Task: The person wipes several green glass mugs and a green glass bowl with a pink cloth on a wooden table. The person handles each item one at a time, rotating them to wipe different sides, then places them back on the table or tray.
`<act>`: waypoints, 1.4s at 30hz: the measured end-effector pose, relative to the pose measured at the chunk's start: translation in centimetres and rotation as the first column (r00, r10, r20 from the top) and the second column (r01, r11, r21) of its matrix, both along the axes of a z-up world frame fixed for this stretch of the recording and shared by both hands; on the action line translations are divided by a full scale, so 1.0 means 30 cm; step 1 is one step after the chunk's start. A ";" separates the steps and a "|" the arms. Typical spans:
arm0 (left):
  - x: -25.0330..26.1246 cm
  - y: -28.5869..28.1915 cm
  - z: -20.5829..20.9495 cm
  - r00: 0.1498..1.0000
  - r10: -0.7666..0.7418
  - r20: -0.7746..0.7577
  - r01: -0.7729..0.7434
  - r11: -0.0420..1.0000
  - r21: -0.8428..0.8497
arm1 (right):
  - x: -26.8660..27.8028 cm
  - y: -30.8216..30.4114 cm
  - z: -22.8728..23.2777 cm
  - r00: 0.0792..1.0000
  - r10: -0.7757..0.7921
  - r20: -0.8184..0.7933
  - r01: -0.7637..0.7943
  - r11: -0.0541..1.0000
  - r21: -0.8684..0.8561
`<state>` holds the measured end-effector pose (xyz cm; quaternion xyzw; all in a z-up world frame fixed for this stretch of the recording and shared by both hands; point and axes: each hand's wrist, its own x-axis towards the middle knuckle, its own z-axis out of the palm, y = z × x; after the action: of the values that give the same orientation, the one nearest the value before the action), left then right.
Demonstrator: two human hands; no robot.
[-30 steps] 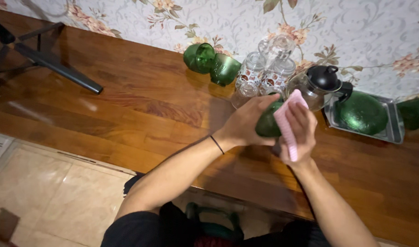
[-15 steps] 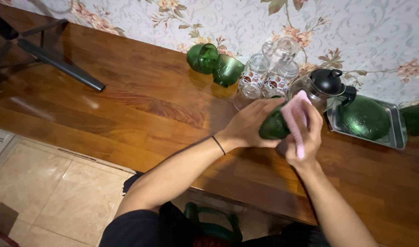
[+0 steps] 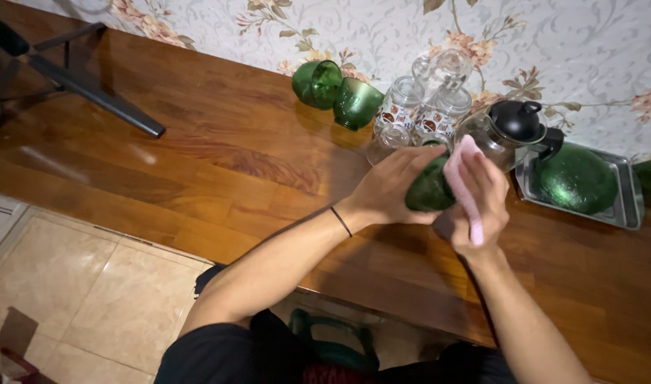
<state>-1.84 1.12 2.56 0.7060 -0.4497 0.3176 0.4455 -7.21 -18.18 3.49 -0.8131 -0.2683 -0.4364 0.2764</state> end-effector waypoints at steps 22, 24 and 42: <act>0.003 0.013 0.004 1.000 0.006 -0.018 -0.005 0.998 0.055 | -0.017 -0.013 0.025 0.999 -0.023 -0.027 0.023 1.000 0.012; 0.007 0.019 0.006 0.999 -0.012 -0.031 0.014 0.997 0.070 | -0.037 -0.005 0.032 0.999 -0.033 0.006 0.034 0.997 -0.073; 0.016 0.007 -0.006 1.000 -0.018 -0.017 0.019 0.998 0.057 | -0.035 -0.020 0.010 0.996 0.047 0.082 -0.040 0.995 -0.089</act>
<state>-1.36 1.33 2.39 0.7169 -0.4613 0.2946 0.4318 -8.27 -18.77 3.80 -0.7995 -0.3159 -0.4518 0.2386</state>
